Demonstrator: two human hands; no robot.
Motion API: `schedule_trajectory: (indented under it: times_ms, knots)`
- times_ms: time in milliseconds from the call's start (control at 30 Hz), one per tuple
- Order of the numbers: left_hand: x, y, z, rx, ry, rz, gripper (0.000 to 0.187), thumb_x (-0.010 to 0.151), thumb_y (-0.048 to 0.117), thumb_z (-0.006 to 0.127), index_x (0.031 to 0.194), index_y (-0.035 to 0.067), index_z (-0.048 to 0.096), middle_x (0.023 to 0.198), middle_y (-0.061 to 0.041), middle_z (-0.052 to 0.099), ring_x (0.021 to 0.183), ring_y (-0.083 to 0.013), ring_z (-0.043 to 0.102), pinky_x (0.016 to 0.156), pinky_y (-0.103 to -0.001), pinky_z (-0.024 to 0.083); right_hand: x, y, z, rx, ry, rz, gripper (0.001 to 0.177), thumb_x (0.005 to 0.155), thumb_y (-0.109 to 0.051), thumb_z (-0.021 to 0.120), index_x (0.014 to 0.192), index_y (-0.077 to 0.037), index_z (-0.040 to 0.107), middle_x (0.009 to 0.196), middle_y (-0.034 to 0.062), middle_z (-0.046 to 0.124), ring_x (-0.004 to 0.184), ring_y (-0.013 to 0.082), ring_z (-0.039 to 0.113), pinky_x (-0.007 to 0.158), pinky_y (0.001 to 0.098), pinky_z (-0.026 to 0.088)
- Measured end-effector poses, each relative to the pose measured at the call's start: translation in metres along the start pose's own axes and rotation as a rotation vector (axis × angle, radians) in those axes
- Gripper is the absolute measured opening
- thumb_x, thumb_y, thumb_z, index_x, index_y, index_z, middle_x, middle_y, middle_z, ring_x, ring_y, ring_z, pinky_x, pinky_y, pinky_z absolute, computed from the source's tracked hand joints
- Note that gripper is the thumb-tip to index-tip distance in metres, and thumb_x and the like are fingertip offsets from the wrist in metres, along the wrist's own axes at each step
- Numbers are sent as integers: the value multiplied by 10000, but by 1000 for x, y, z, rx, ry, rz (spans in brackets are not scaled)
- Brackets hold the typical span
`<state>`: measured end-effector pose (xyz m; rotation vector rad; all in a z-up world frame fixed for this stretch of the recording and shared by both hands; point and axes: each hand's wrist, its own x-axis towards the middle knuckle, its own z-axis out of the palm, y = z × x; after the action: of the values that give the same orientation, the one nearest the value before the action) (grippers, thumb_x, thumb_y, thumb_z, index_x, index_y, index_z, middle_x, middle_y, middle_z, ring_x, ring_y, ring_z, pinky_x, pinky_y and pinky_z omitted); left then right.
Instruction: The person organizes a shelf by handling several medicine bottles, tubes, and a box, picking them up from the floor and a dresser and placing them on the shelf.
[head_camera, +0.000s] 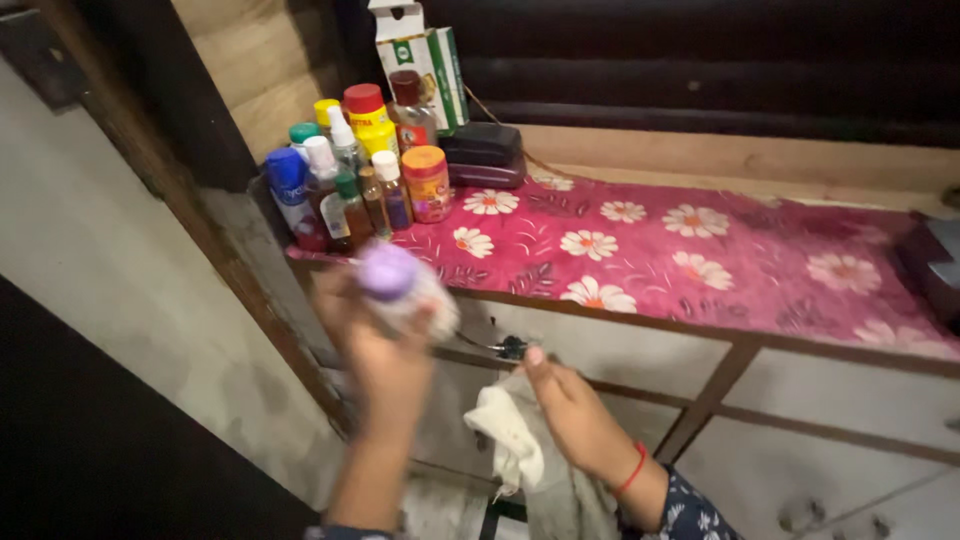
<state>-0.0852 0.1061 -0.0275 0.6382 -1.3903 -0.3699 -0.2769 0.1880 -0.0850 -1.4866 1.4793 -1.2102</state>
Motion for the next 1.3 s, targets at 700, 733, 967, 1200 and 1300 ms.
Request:
schedule_trajectory:
  times_ms: [700, 733, 967, 1200, 1300]
  knots:
    - [71, -46, 27, 369, 6, -87, 525, 858, 195, 856, 1306, 9, 654, 1215, -167, 656, 987, -264, 718, 782, -339, 619, 38, -50, -77, 25, 99, -85, 210, 910, -241, 725, 864, -36, 721, 674, -20, 609, 604, 58, 540, 509, 240, 429]
    - [71, -49, 29, 371, 1, -87, 525, 858, 195, 856, 1306, 9, 654, 1215, -167, 656, 987, -264, 718, 782, -339, 619, 40, -49, -78, 29, 101, -82, 210, 910, -241, 725, 864, -36, 721, 674, -20, 609, 604, 58, 540, 509, 240, 429]
    - [71, -55, 39, 373, 41, -152, 586, 792, 125, 872, 1302, 6, 609, 1214, -160, 664, 991, -256, 737, 816, -324, 634, 43, -61, -80, -31, 105, -95, 234, 897, -275, 723, 860, -44, 742, 698, -29, 650, 640, 45, 576, 546, 232, 462]
    - [68, -64, 41, 388, 83, -137, 418, 803, 152, 890, 1101, 3, 637, 1102, -155, 672, 960, -256, 738, 816, -328, 642, 44, -65, -76, -67, 85, -176, 234, 894, -272, 740, 863, -40, 743, 719, -26, 671, 667, 44, 585, 570, 232, 472]
    - [66, -65, 39, 405, 59, -134, 369, 832, 166, 892, 1051, 15, 635, 1100, -146, 668, 898, -240, 754, 773, -325, 636, 40, -63, -76, -79, 69, -146, 226, 887, -265, 747, 869, -40, 737, 700, -18, 663, 652, 47, 577, 560, 234, 466]
